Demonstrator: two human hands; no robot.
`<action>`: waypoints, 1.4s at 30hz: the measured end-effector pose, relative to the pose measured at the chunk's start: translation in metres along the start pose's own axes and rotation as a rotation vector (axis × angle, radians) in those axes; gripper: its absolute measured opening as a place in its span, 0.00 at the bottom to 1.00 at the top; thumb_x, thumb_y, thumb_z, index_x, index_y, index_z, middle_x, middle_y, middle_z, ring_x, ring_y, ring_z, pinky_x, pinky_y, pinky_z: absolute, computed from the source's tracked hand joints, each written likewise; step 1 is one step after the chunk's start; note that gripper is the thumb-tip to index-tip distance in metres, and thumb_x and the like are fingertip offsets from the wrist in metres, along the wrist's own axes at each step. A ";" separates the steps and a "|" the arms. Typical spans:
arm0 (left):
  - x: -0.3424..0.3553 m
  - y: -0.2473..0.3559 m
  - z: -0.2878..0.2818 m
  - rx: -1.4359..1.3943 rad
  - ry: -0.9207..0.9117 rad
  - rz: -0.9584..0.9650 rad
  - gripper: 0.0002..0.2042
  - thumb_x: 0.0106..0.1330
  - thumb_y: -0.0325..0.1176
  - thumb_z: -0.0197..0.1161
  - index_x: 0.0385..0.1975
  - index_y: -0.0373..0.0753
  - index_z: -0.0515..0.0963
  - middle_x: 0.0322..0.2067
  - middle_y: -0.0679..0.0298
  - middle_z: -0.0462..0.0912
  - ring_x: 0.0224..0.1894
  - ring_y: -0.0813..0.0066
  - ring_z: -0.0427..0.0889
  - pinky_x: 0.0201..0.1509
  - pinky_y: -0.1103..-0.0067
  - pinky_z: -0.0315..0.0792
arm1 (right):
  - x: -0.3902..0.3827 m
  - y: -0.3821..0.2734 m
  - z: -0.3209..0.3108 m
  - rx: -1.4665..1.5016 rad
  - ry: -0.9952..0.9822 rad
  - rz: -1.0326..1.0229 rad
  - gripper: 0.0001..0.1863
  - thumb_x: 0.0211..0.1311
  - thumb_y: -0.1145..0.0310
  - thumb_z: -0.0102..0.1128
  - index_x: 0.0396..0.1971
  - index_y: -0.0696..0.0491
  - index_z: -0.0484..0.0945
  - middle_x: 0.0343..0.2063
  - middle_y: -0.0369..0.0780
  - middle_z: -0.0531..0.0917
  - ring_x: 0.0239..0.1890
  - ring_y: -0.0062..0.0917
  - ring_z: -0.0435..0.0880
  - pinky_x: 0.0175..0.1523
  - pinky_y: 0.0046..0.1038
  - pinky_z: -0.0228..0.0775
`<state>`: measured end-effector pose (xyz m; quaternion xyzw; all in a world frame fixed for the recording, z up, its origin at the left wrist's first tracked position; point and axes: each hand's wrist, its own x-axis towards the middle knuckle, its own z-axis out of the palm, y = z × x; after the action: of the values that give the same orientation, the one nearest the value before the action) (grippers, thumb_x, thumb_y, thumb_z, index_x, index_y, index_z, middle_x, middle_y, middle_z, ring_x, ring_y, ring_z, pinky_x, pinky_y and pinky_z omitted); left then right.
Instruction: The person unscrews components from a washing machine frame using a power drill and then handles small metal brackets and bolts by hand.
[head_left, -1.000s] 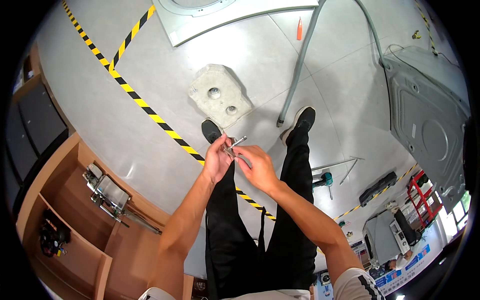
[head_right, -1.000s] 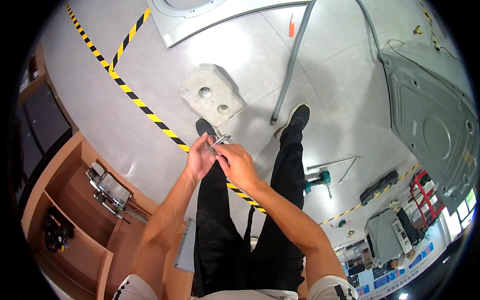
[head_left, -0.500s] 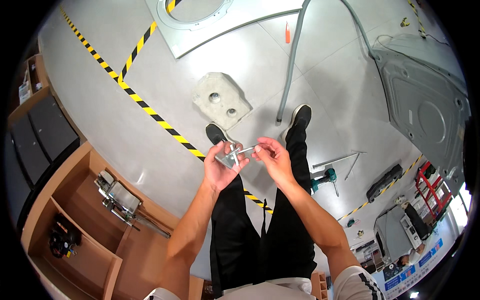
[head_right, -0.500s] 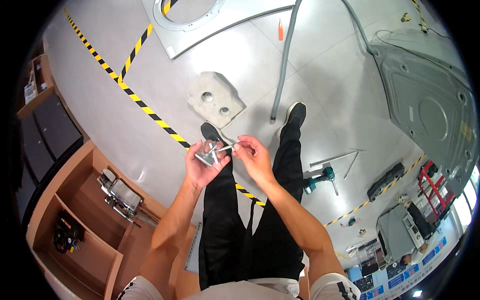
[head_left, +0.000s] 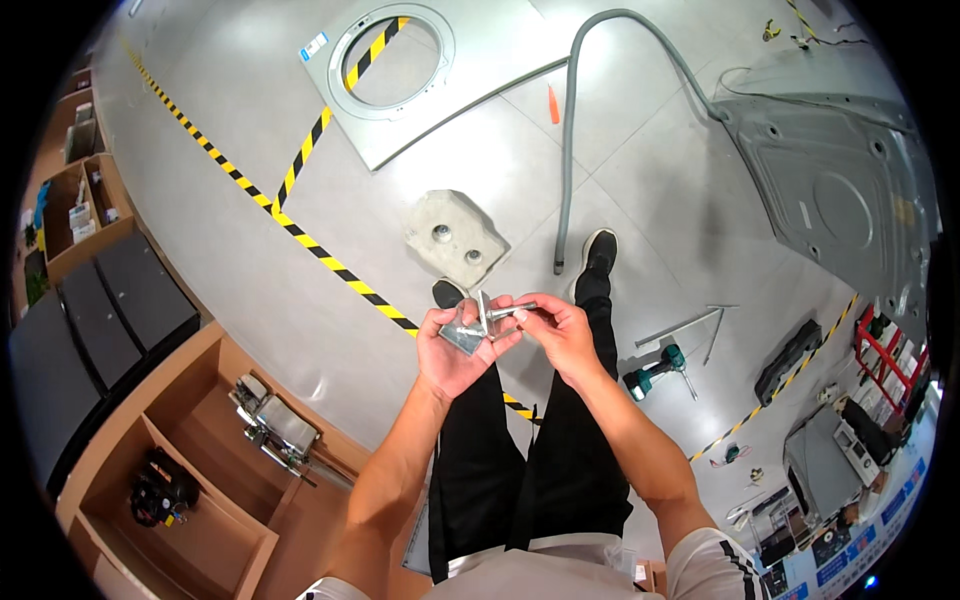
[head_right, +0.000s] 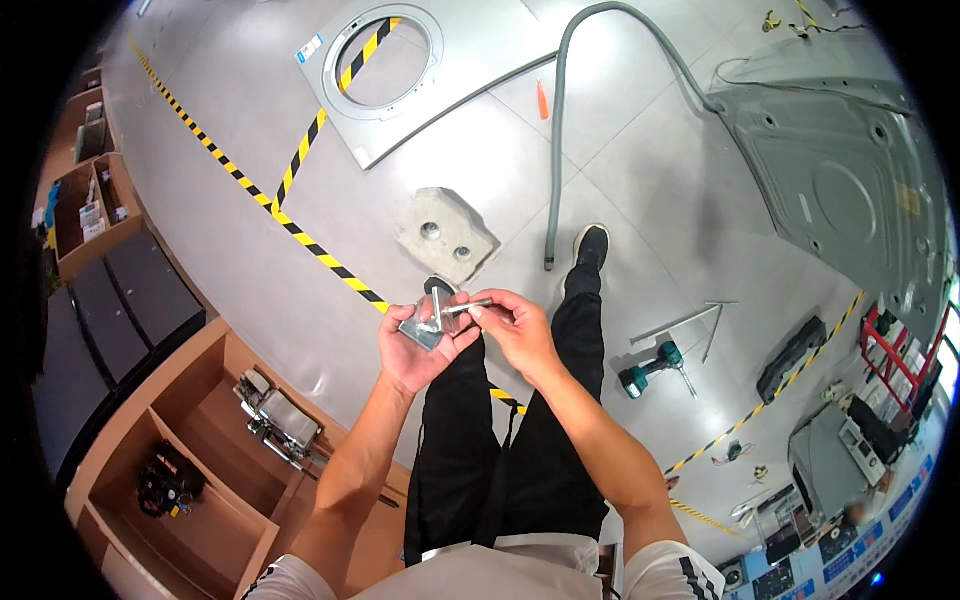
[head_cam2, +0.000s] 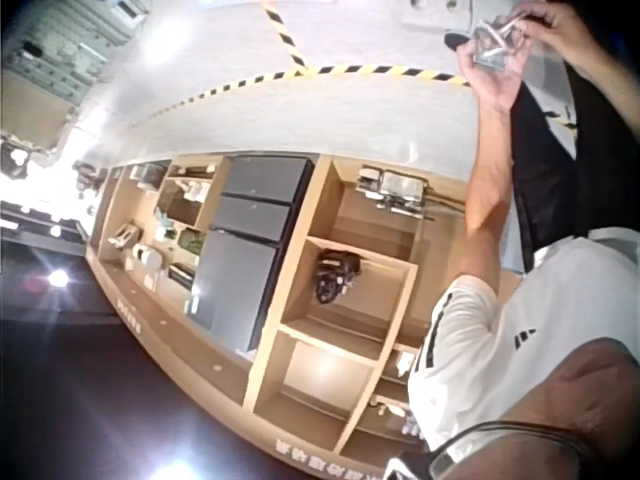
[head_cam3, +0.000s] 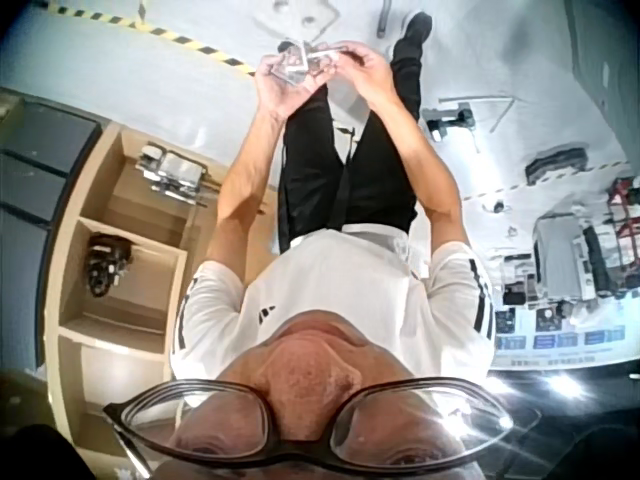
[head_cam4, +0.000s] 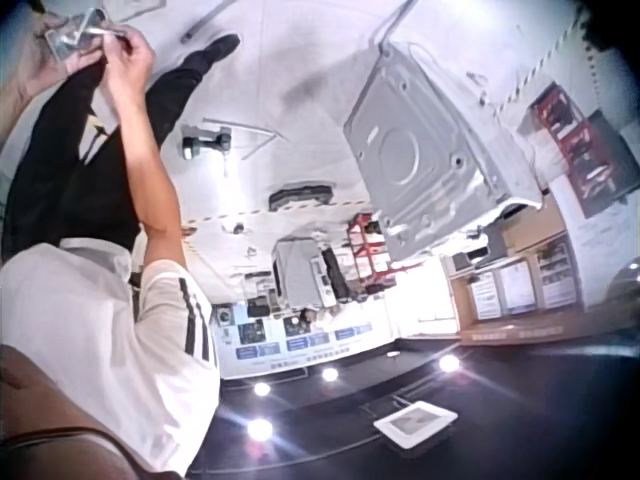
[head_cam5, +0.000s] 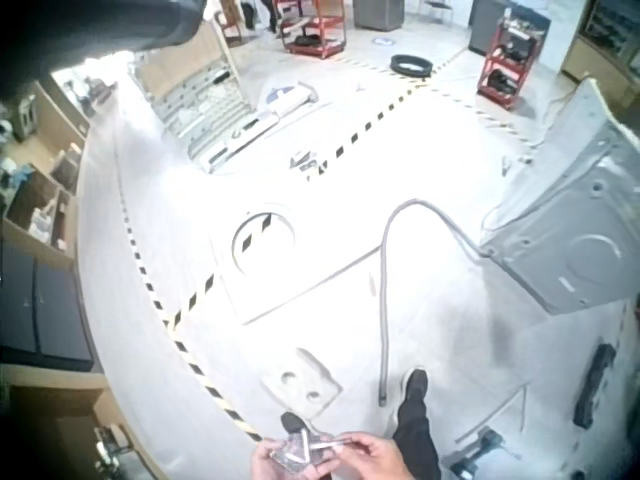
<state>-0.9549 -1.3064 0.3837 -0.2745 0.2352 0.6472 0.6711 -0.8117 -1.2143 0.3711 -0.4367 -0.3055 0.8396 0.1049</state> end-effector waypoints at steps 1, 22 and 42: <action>-0.001 0.001 0.010 0.027 0.013 -0.008 0.12 0.56 0.42 0.49 0.19 0.40 0.70 0.49 0.55 0.73 0.46 0.58 0.74 0.57 0.62 0.64 | -0.001 -0.001 -0.003 0.050 -0.003 0.015 0.10 0.60 0.73 0.55 0.41 0.59 0.75 0.32 0.36 0.80 0.37 0.16 0.77 0.45 0.19 0.69; -0.026 0.011 0.025 0.226 0.278 -0.019 0.17 0.64 0.49 0.46 0.26 0.41 0.69 0.23 0.65 0.70 0.23 0.74 0.70 0.39 0.71 0.72 | 0.000 -0.017 -0.010 0.749 -0.105 0.145 0.08 0.60 0.65 0.54 0.37 0.51 0.72 0.33 0.37 0.78 0.44 0.30 0.76 0.55 0.39 0.63; -0.049 0.012 0.041 0.337 0.212 0.175 0.09 0.62 0.30 0.53 0.39 0.34 0.71 0.42 0.50 0.75 0.43 0.64 0.76 0.55 0.65 0.69 | 0.003 -0.021 0.013 0.701 -0.080 0.245 0.17 0.63 0.62 0.48 0.45 0.58 0.71 0.29 0.38 0.76 0.47 0.35 0.75 0.51 0.35 0.67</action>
<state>-0.9714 -1.3154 0.4460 -0.2034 0.4324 0.6219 0.6205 -0.8260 -1.2016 0.3871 -0.3743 0.0515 0.9160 0.1346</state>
